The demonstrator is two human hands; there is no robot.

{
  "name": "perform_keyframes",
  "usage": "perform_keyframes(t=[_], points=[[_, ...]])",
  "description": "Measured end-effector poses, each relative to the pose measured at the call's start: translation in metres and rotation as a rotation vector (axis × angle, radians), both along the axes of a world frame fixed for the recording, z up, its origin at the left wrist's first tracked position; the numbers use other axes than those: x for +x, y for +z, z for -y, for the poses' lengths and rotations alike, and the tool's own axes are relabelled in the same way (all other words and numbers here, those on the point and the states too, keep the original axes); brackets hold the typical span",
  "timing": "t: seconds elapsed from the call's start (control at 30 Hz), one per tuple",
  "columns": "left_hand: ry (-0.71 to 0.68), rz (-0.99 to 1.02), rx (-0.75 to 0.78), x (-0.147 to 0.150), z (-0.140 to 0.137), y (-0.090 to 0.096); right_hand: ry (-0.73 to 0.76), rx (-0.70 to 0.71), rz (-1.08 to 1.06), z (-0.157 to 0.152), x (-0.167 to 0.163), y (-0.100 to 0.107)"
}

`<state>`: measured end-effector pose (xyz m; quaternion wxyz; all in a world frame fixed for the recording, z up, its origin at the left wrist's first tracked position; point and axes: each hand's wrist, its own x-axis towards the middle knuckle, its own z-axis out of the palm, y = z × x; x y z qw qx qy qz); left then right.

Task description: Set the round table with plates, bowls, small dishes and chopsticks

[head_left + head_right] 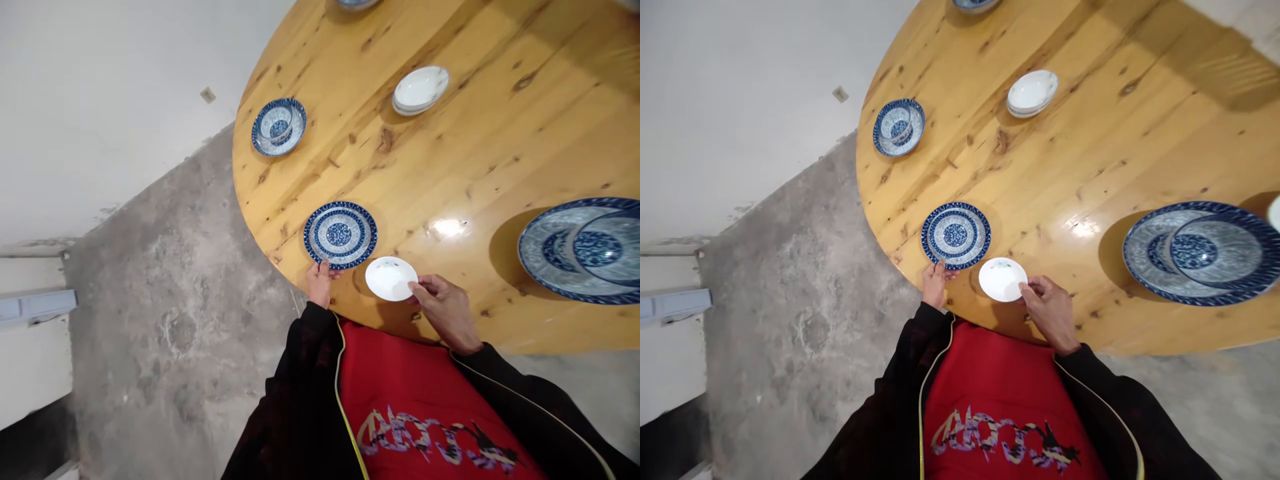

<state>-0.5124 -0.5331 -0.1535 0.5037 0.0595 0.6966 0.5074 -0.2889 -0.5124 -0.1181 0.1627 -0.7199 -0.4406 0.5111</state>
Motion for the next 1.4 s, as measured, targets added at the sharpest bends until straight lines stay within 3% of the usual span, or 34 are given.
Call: perform_keyframes(t=[0.13,0.67,0.97,1.4], points=[[0.006,0.021,-0.020,0.000,0.000,-0.001,-0.053,0.014,-0.034,0.006,0.003,-0.009],[0.012,0.045,-0.027,-0.005,0.001,-0.001,-0.033,0.040,-0.057,0.012,0.002,-0.019],[-0.028,-0.001,-0.019,-0.011,-0.001,-0.002,-0.005,0.000,-0.033,0.007,-0.007,-0.006],[-0.062,-0.039,0.023,-0.020,-0.007,0.006,0.014,0.135,-0.052,-0.006,-0.013,-0.013]])
